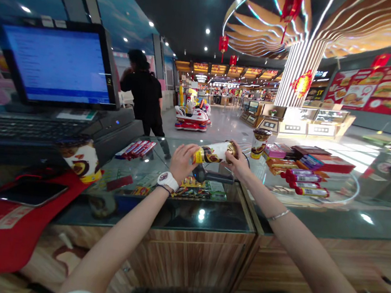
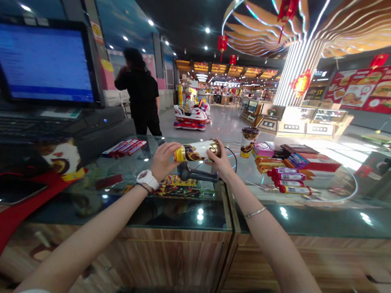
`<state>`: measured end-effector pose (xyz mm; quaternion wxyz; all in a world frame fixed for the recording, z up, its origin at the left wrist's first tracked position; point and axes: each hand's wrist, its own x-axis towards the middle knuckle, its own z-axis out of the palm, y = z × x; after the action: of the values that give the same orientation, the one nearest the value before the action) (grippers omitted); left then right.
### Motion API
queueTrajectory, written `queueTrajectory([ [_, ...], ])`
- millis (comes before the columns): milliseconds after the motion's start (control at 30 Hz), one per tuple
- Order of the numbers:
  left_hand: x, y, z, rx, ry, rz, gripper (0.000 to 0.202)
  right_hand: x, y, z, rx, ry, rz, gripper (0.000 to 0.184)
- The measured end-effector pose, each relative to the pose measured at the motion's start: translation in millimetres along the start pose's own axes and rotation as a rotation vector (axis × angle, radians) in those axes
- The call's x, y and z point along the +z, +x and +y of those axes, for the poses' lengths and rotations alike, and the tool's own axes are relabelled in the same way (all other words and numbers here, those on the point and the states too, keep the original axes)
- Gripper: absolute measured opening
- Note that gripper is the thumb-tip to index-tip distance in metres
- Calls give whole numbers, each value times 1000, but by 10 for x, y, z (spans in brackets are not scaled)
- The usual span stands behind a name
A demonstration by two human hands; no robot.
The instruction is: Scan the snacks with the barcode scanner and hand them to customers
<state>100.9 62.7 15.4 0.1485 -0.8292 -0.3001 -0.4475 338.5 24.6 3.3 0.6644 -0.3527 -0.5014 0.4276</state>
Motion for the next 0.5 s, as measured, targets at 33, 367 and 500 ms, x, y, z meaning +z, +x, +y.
queueTrajectory([
  [33,-4,-6,4,13,4,-15,46,2,-5,-3,6,7,-3,88],
  [367,52,-20,106,-41,-206,-38,61,-1,-32,-82,-219,-58,33,85],
  [500,30,-17,136,-85,-229,-36,60,-28,-13,-62,-264,-84,-1,86],
])
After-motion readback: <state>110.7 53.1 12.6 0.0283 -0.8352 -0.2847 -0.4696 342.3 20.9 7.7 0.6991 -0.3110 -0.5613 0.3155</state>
